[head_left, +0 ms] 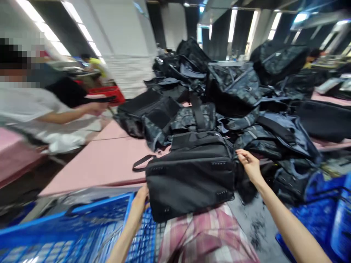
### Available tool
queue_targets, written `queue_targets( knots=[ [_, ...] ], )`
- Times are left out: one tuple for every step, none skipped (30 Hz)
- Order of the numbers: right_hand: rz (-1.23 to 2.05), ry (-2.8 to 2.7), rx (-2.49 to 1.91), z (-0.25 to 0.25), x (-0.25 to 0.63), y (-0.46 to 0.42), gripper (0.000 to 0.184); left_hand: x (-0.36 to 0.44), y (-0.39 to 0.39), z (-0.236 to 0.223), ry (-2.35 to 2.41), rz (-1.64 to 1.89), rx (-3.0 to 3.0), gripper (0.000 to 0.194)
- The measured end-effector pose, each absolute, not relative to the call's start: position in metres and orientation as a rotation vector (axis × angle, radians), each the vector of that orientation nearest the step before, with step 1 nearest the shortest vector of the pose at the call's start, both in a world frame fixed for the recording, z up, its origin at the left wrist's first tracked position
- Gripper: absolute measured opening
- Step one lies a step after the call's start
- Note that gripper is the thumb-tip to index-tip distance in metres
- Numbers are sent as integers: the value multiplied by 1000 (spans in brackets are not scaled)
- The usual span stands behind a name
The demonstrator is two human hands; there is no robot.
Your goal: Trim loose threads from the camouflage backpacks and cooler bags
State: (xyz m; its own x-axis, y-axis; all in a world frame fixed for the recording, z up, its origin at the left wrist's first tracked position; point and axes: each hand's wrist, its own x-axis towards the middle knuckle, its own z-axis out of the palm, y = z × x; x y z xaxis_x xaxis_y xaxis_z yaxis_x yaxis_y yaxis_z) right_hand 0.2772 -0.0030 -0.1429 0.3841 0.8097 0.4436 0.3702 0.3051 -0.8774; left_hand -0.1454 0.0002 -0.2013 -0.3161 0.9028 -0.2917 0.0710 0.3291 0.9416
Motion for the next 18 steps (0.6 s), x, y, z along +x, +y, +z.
queue_targets(
  knots=[
    [413,-1209,-1306,-147,276,-7,16,-148,9,-199,1646,1084,818,57],
    [408,-1202,-1320,-149,275,-11,16,-149,18,-194,1643,1083,779,57],
    [407,-1194,-1329,-151,275,-15,15,-147,28,-188,1630,1083,762,57],
    [412,-1188,-1334,-153,275,-18,15,-143,37,-180,1615,1082,763,55],
    [421,-1184,-1337,-153,275,-22,14,-137,45,-173,1597,1070,777,51],
    [432,-1181,-1337,-154,275,-25,14,-131,51,-166,1579,1049,793,45],
    [444,-1181,-1335,-154,275,-28,13,-126,56,-161,1563,1027,804,39],
    [457,-1183,-1334,-155,275,-31,13,-121,58,-158,1563,1012,804,32],
    [470,-1187,-1332,-155,275,-34,13,-119,58,-157,1580,1007,788,27],
    [482,-1191,-1331,-156,274,-36,12,-118,58,-158,1604,1009,755,23],
    [492,-1193,-1332,-158,274,-39,12,-120,56,-161,1629,1006,710,21],
    [503,-1196,-1335,-159,274,-43,11,-123,54,-165,1649,995,667,19],
    [513,-1200,-1341,-161,274,-46,11,-127,53,-170,1661,973,636,17],
    [519,-1204,-1353,-163,274,-51,11,-132,52,-174,1675,946,618,15],
    [525,-1211,-1368,-165,275,-56,12,-136,52,-178,1686,914,616,14],
    [532,-1217,-1384,-167,276,-61,13,-139,53,-181,1702,876,624,14],
    [541,-1228,-1403,-169,277,-66,14,-141,55,-183,1719,829,643,15],
    [549,-1252,-1433,-170,278,-71,15,-142,57,-185,1741,782,671,18]
  ],
)
